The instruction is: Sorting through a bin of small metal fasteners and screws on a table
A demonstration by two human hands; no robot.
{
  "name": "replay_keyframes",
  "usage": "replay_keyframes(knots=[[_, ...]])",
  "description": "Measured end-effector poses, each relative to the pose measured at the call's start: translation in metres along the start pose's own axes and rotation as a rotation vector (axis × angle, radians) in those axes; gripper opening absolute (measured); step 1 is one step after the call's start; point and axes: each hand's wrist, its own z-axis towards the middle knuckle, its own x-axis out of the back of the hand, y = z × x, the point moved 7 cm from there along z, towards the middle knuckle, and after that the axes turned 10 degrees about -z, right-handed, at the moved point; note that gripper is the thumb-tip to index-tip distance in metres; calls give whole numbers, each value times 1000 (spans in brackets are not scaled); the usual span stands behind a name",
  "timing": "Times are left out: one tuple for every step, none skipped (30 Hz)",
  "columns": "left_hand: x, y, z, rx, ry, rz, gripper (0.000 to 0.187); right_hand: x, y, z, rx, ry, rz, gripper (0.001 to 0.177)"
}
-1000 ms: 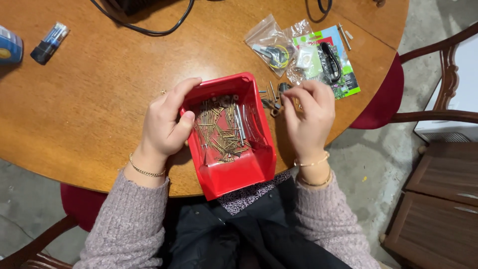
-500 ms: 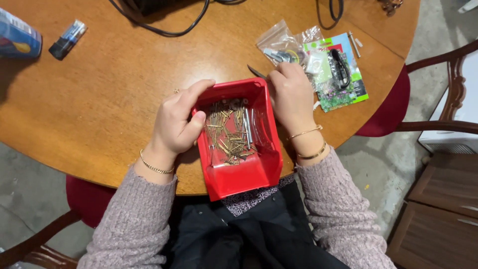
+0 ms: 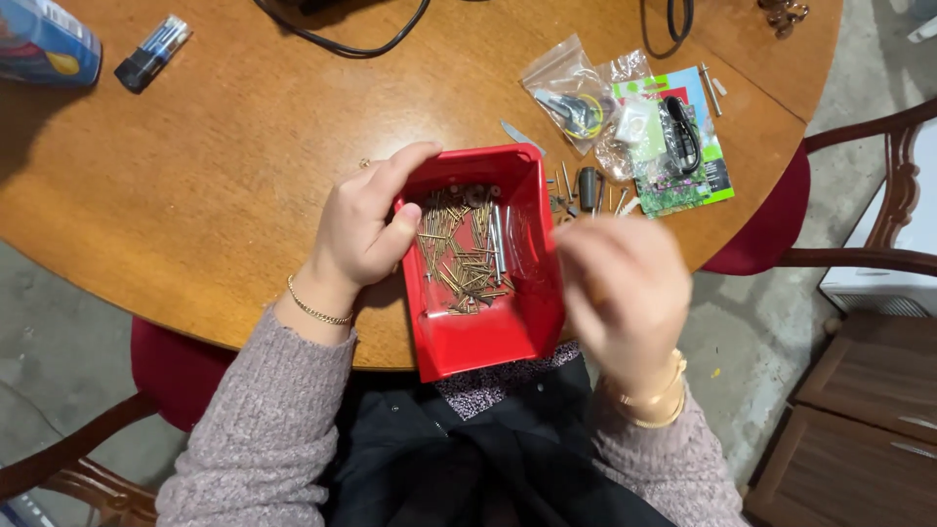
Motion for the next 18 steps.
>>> replay_keyframes(knots=[[0, 1, 1, -3, -3, 1, 56, -2, -15, -4, 48, -61, 19, 23], [-1, 0, 1, -3, 1, 2, 56, -6, -25, -5, 52, -62, 20, 23], [0, 0, 2, -10, 1, -5, 56, -19, -42, -6, 139, -188, -19, 20], [1, 1, 3, -18, 0, -12, 56, -33, -57, -9, 227, -313, -60, 18], [1, 1, 3, -20, 2, -11, 56, -41, -60, -12, 229, -312, -60, 18], [1, 1, 3, -21, 1, -6, 56, -57, -62, -18, 275, -402, -225, 21], [0, 1, 3, -21, -1, -4, 56, -73, -62, -25, 316, -492, -391, 24], [0, 2, 3, -22, -1, -7, 56, -81, -62, -28, 316, -493, -393, 24], [0, 2, 3, -26, -1, -4, 55, -90, -60, -31, 322, -492, -514, 23], [0, 3, 3, -30, -1, -1, 55, -99, -58, -34, 328, -490, -636, 22], [0, 4, 3, -30, -4, -6, 55, -101, -60, -33, 323, -494, -638, 22], [0, 5, 3, -32, -8, 1, 55, -102, -60, -31, 305, -490, -701, 25], [1, 6, 5, -39, -10, 11, 55, -104, -60, -27, 289, -481, -765, 28], [0, 6, 5, -43, -12, 8, 55, -103, -61, -27, 286, -480, -769, 28], [0, 5, 4, -45, -10, 13, 55, -102, -59, -25, 251, -486, -753, 32], [0, 5, 3, -48, -8, 17, 56, -101, -58, -24, 216, -493, -736, 37], [0, 3, 1, -44, -6, 19, 56, -104, -58, -25, 220, -494, -733, 37], [-1, 1, 0, -39, 0, 17, 56, -106, -56, -25, 202, -486, -727, 37]])
